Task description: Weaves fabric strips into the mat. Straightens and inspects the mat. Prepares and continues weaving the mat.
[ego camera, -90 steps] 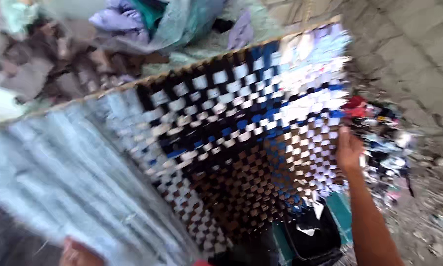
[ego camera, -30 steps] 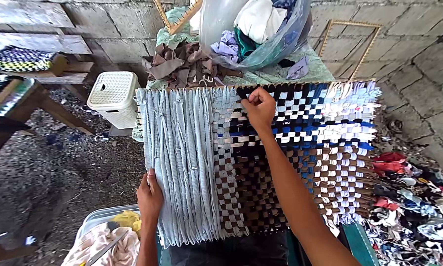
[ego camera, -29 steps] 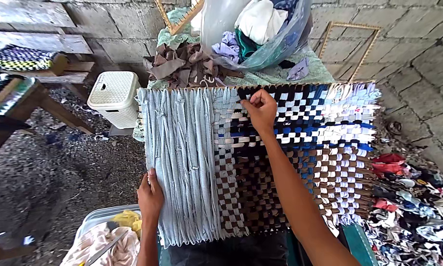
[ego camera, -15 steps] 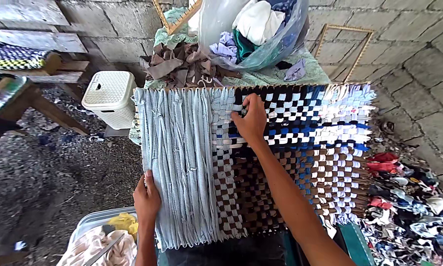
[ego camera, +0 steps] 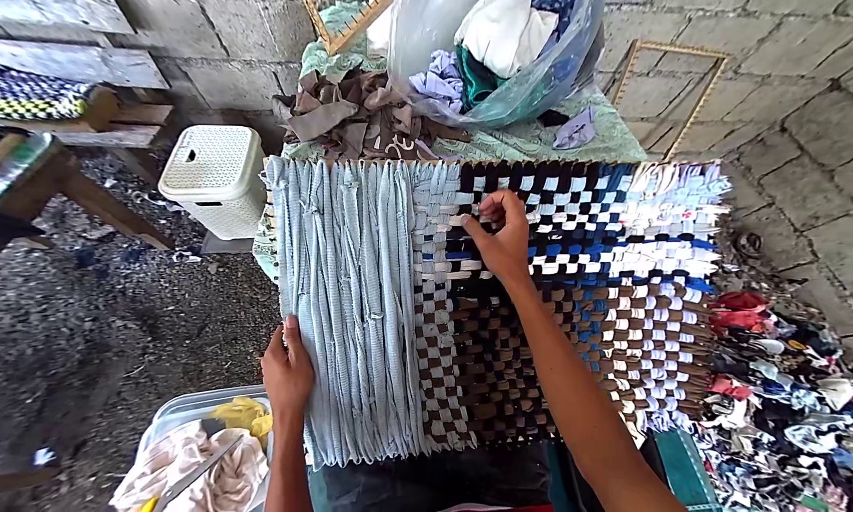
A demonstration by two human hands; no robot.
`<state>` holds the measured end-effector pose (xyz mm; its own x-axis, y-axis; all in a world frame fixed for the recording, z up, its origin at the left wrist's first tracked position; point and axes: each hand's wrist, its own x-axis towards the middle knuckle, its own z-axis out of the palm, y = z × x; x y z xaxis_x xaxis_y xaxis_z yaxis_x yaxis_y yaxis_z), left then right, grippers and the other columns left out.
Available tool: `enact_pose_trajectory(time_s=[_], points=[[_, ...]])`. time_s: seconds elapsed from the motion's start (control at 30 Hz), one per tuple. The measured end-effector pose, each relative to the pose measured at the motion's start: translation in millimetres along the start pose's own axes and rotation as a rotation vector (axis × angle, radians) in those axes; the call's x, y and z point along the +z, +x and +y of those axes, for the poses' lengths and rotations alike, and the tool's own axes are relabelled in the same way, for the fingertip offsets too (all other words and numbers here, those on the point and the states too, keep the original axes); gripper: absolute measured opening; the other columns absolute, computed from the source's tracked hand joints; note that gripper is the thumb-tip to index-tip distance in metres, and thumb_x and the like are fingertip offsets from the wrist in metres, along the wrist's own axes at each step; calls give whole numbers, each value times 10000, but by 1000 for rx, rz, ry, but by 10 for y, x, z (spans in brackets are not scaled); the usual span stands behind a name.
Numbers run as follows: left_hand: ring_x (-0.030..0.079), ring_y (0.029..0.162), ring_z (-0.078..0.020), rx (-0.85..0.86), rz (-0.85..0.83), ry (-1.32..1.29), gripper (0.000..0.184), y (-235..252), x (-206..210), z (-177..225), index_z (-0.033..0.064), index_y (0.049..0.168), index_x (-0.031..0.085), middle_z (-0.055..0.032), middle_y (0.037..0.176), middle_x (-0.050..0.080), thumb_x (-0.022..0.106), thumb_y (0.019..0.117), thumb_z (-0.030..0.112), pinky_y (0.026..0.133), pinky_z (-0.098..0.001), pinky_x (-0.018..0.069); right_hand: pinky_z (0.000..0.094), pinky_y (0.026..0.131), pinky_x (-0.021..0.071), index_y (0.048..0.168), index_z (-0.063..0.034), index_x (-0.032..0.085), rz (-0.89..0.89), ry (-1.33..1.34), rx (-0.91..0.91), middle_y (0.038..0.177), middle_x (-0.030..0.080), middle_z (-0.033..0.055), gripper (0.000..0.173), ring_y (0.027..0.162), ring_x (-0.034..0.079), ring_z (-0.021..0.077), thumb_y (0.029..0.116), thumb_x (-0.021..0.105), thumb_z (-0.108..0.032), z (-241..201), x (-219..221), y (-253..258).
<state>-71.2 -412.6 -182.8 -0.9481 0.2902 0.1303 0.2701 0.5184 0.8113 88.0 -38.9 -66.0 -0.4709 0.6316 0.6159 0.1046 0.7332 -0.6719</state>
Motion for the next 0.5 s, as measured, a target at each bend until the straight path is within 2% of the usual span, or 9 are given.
enact_pose_trajectory(time_s=[0.03, 0.1, 0.2, 0.3, 0.4, 0.5], points=[[674, 761, -188, 0, -2, -8, 646, -3, -2, -9, 106, 1093, 693, -79, 816, 670, 290, 1076, 611, 713, -484, 557, 426, 887, 477, 1071, -133, 642, 21, -85, -5, 1021, 631, 28, 411, 1007, 575, 213, 803, 819, -389, -35, 44, -32], [678, 761, -171, 11, -4, -27, 631, -7, -13, -23, 101, 1103, 700, -75, 826, 678, 304, 1083, 592, 721, -456, 567, 493, 891, 457, 1055, -165, 662, 62, -272, 11, 1021, 622, 42, 496, 1032, 559, 277, 713, 843, -476, -107, 155, -59], [674, 761, -170, 34, -7, -34, 622, -10, -42, -11, 77, 1084, 697, -79, 828, 674, 316, 1090, 568, 729, -451, 572, 522, 867, 439, 1062, -191, 655, 23, -387, 90, 1047, 596, 67, 511, 1057, 540, 315, 659, 842, -443, -197, 221, -29], [664, 737, -161, 38, 12, -17, 611, -21, -54, 3, 80, 1050, 702, -68, 804, 665, 323, 1092, 558, 706, -442, 564, 505, 863, 475, 1078, -159, 640, -78, -311, 99, 1051, 597, 80, 528, 1036, 562, 301, 659, 874, -376, -128, 99, 26], [657, 715, -153, 36, 20, -17, 606, -24, -56, -1, 84, 1025, 699, -58, 780, 656, 331, 1090, 561, 688, -436, 560, 474, 855, 531, 1144, -89, 586, -160, -132, 117, 1058, 612, 104, 618, 998, 599, 272, 653, 914, -271, 18, -73, 92], [661, 711, -160, 22, 22, -3, 616, -32, -69, 13, 86, 1023, 701, -62, 781, 661, 331, 1086, 574, 681, -445, 563, 426, 810, 528, 1153, -92, 557, -176, -46, 104, 1051, 594, 94, 630, 951, 589, 240, 645, 914, -204, 102, -109, 104]])
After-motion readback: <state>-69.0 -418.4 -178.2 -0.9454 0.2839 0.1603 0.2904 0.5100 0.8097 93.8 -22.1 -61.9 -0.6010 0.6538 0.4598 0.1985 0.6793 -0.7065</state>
